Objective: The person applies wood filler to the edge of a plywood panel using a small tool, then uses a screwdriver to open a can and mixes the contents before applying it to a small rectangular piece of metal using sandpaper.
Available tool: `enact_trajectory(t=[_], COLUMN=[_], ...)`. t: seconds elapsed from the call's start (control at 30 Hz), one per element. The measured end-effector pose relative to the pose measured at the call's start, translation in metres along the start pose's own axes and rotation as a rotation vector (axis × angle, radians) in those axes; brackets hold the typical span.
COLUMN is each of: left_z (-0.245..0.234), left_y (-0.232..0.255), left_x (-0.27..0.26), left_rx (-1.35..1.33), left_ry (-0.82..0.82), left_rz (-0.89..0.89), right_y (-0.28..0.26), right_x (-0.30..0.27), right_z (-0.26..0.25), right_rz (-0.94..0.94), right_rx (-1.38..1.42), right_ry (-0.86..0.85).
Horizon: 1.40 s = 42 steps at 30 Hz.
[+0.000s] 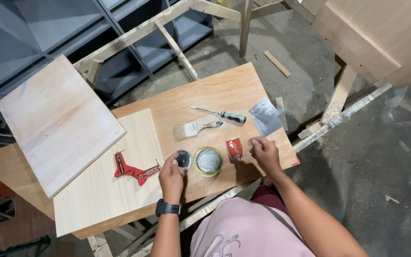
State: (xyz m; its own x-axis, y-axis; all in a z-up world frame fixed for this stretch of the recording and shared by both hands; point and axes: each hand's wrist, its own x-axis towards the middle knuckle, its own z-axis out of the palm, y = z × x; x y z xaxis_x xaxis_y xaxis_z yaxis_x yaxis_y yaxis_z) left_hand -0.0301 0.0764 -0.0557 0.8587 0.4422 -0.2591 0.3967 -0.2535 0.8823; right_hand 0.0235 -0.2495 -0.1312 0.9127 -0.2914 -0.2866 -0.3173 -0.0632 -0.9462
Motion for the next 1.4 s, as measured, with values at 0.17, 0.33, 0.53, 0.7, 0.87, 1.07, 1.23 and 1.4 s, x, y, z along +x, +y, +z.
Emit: enact_trajectory(t=[0.17,0.33,0.53,0.7,0.87,1.07,1.23,1.4], left_z=[0.007,0.018,0.049,0.092,0.131,0.16,0.177,0.199], left_y=[0.032,0.05,0.065,0.097,0.134,0.128,0.114,0.109], left_x=[-0.015,-0.017,-0.04,-0.084,-0.124,-0.146,-0.143,-0.124], left_rx=[-0.092,-0.026,0.034,0.027,0.098,0.205,0.243,0.217], left_ry=[-0.006,0.038,0.089,-0.105,-0.357,-0.431,-0.438,-0.377], left_rz=[0.022,0.097,0.219,0.4,0.367,0.338,0.222,0.268], right_y=[-0.013,-0.002,-0.004,-0.036,-0.02,0.002,0.01,-0.027], right_x=[0.008,0.03,0.067,0.109,0.145,0.181,0.203,0.225], right_z=[-0.022,-0.038,-0.042,0.005,0.054,0.089,0.086,0.018], right_rz=[0.017,-0.005,-0.039,-0.255,-0.526,-0.662,-0.662,-0.437], right_rx=[0.022,-0.005,-0.287,-0.674,-0.855,-1.151,-1.091,-0.544], right_ry=[0.047,0.04,0.013,-0.307,-0.397,-0.51,-0.586,-0.539])
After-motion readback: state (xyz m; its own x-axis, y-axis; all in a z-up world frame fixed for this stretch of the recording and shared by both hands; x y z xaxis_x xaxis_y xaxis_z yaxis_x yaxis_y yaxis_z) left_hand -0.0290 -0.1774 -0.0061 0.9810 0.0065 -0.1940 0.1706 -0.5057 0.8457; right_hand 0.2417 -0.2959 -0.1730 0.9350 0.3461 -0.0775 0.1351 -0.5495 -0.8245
